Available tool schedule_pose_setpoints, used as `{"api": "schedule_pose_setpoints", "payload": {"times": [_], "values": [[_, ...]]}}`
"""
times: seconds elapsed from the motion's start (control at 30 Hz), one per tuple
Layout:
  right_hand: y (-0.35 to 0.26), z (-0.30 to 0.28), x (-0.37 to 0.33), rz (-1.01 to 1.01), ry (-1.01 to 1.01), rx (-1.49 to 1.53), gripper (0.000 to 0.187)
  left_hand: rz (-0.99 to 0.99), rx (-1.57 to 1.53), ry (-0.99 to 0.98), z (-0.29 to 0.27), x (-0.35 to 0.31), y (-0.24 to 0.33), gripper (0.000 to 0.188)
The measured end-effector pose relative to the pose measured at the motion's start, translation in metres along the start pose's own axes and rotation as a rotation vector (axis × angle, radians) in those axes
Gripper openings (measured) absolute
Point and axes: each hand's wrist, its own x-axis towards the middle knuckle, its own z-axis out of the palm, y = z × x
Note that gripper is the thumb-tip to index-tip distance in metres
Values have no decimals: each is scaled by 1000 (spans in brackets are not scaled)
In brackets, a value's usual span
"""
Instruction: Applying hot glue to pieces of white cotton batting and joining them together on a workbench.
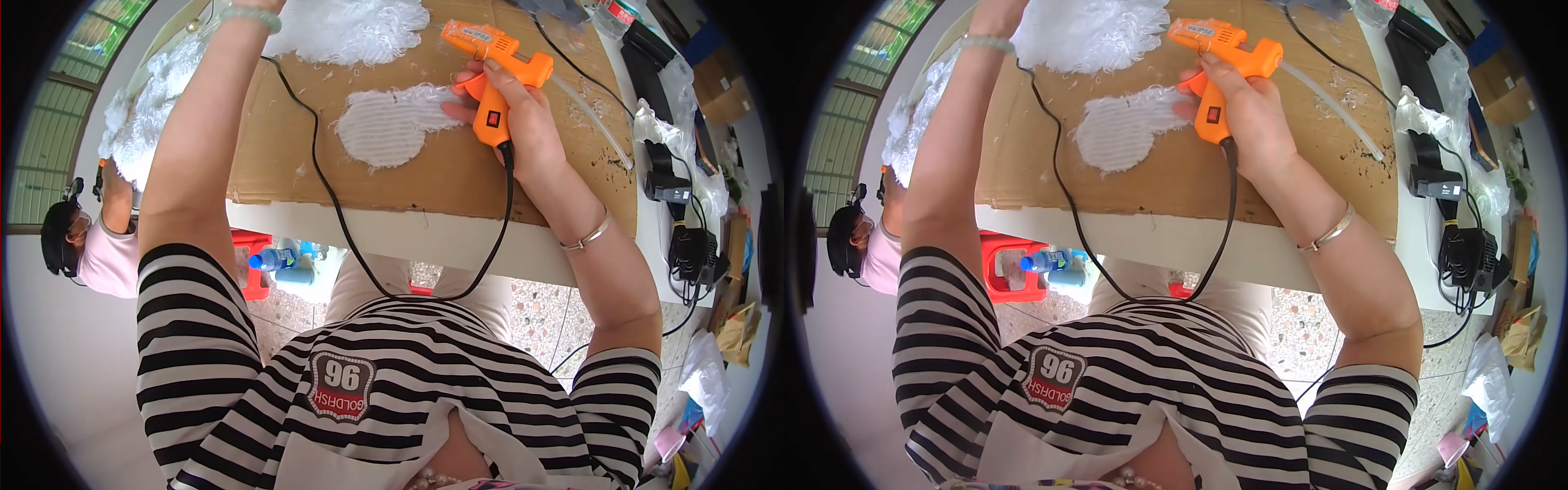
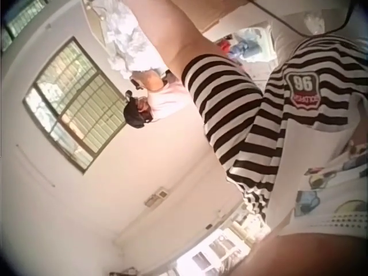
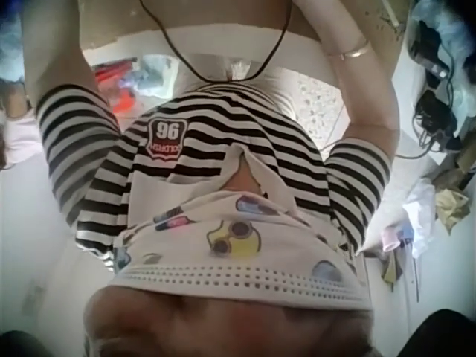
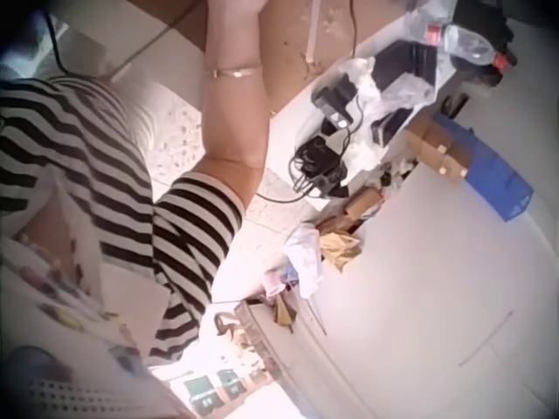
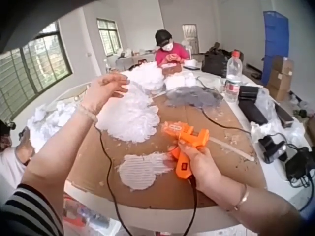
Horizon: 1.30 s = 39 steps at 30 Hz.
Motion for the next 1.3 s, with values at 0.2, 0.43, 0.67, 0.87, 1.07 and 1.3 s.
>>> {"api": "schedule_pose_setpoints", "payload": {"times": [0.2, 0.43, 0.67, 0.87, 1.07, 1.3], "values": [[0, 3, 0, -48, -54, 66, 31, 268, -1174, -379, -31, -69, -18, 26], [-4, 1, 5, -134, -72, 104, 30, 75, 19, -59, -51, -121, 42, 34], [-6, -4, 5, -108, -31, 98, 28, 5, 361, -462, 24, -126, 41, 47], [-4, -1, 6, -73, -11, 76, 28, -176, 261, -588, 51, -114, 15, 47], [-7, -1, 3, -37, -1, 46, 31, -102, 253, -593, 55, -104, 11, 35], [-4, -3, 5, -40, 22, 32, 31, 729, 1017, -398, 64, -118, 44, 21]]}}
